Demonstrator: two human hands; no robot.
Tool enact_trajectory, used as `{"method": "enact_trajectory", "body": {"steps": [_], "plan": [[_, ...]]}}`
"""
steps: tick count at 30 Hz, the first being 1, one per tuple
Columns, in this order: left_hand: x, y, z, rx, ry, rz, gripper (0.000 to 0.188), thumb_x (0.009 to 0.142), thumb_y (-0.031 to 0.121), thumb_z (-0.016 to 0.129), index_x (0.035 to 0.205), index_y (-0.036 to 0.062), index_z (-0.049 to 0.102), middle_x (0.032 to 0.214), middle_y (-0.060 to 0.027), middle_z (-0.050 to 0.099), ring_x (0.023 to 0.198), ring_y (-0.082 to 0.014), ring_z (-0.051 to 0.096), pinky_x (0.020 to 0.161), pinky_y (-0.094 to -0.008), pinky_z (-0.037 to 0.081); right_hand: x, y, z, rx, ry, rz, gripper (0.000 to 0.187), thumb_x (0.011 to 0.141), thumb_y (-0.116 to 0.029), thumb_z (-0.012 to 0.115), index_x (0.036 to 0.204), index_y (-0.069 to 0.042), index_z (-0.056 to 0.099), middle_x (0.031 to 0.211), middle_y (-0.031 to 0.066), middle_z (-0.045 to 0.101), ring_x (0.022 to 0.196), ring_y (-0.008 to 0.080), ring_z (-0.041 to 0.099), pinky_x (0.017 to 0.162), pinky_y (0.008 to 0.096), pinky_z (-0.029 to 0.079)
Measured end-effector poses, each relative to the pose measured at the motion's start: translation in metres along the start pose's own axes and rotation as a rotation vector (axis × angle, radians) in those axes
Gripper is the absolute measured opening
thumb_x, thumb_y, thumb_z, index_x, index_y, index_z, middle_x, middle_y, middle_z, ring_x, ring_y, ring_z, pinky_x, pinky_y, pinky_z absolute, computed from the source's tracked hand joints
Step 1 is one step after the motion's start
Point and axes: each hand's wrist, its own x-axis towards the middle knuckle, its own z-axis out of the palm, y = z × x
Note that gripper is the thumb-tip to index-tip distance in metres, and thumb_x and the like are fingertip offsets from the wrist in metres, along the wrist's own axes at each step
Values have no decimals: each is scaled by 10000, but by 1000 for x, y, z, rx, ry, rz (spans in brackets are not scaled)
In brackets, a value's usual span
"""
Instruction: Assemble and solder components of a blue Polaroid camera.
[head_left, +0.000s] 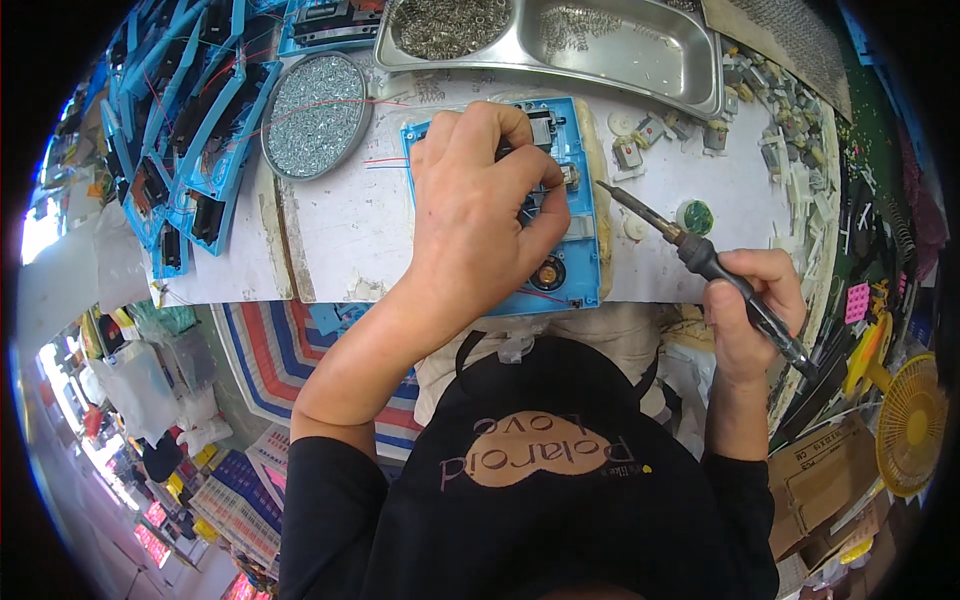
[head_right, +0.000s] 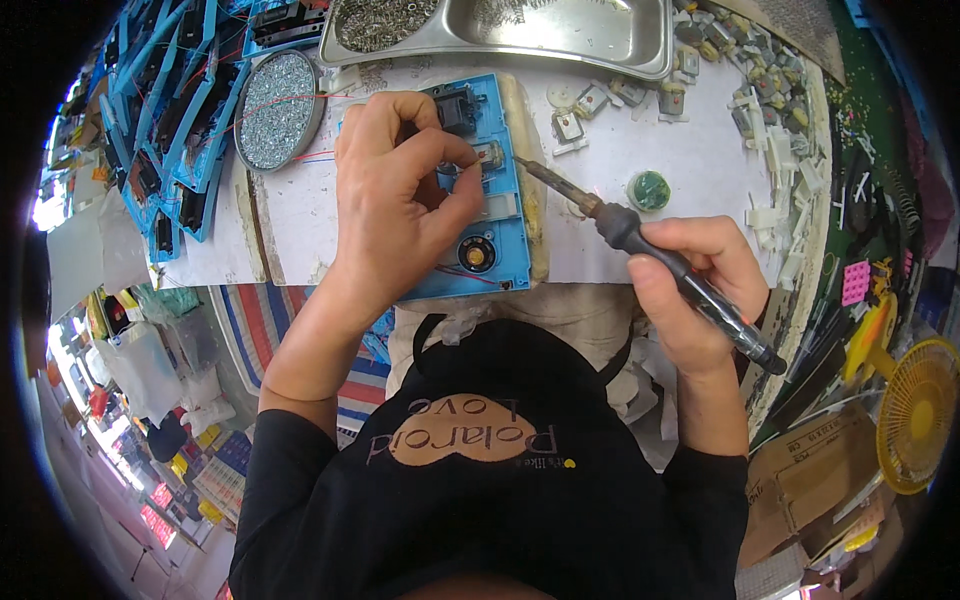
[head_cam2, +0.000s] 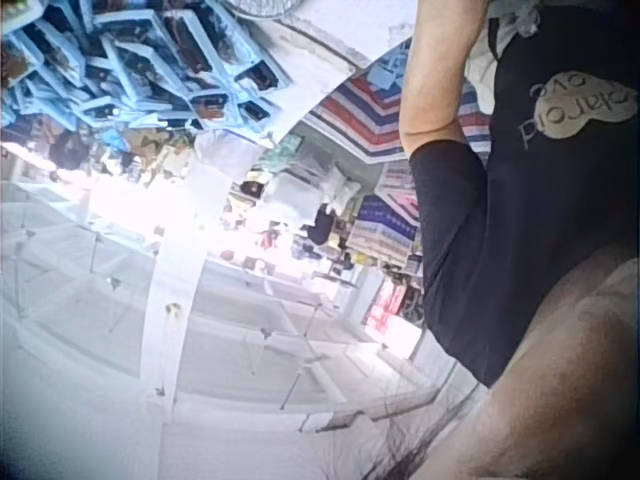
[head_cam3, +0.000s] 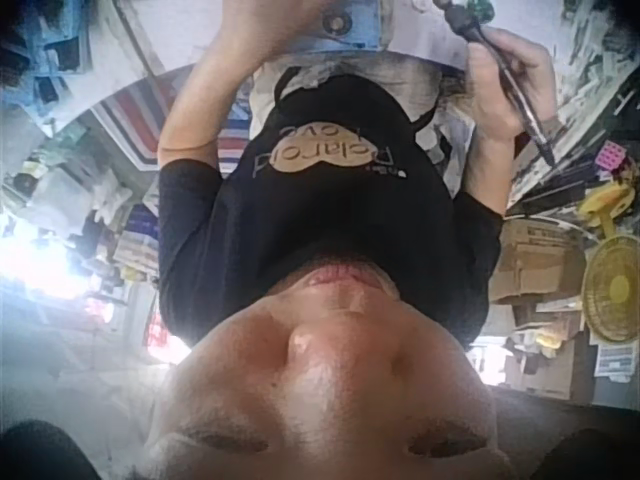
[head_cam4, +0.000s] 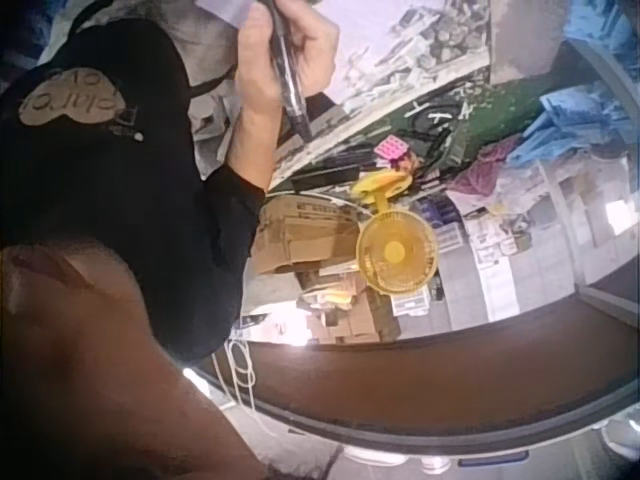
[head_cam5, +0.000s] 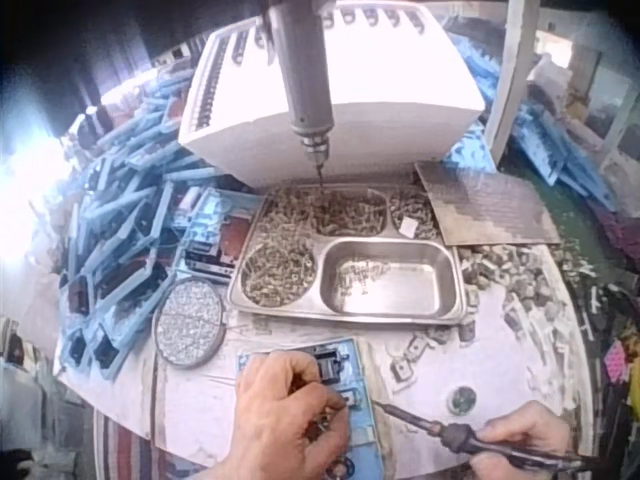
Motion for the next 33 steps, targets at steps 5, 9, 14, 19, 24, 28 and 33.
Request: {"method": "enact_trajectory", "body": {"steps": [5, 9, 14, 19, 24, 28, 33], "plan": [[0, -1, 1, 11, -1, -4, 147, 671, 71, 778, 803, 73, 713, 952, -65, 548, 888, -274, 513, 808, -390, 392, 10, -4, 9, -13, -69, -37, 277, 861, -44, 785, 1090, 22, 643, 907, 39, 682, 732, 34, 549, 675, 181, 426], [0, -2, 1, 14, -7, -4, 149, 675, 71, 777, 809, 74, 714, 960, -65, 544, 881, -273, 507, 806, -387, 391, 11, -1, 11, -35, -66, -40, 276, 861, -44, 785, 1089, 16, 641, 876, 25, 673, 710, 30, 534, 651, 182, 411], [0, -1, -1, 5, -27, -13, 143, 685, 75, 776, 814, 76, 716, 968, -63, 546, 878, -268, 504, 800, -384, 392, 13, -3, 13, -18, -87, -20, 267, 864, -34, 776, 1086, 18, 637, 849, 16, 664, 700, 28, 522, 636, 182, 395], [0, -2, -1, 10, -26, 3, 128, 700, 83, 775, 814, 79, 717, 971, -63, 550, 883, -268, 504, 799, -386, 393, 16, -7, 14, -42, -111, -17, 262, 867, -24, 766, 1089, 22, 635, 848, 16, 662, 697, 27, 519, 632, 179, 391], [1, -2, -2, 26, -32, 19, 113, 716, 94, 772, 815, 84, 718, 977, -65, 556, 899, -277, 505, 808, -390, 395, 14, -9, 10, -12, -56, -2, 256, 870, -35, 764, 1085, 26, 639, 853, 12, 649, 694, 24, 509, 636, 172, 392], [2, 1, -5, 53, -58, 6, 112, 724, 103, 769, 822, 85, 718, 978, -66, 558, 912, -284, 508, 826, -397, 394, 14, -9, 2, -75, -15, -23, 266, 866, -64, 775, 1079, 27, 644, 858, 10, 644, 697, 22, 503, 645, 166, 388], [3, 2, -6, 57, -70, 4, 112, 731, 107, 767, 830, 84, 719, 983, -67, 559, 923, -287, 514, 837, -403, 391, 14, -10, -2, -105, 4, -54, 282, 860, -91, 789, 1076, 22, 649, 862, 15, 649, 695, 25, 501, 650, 166, 385]]}}
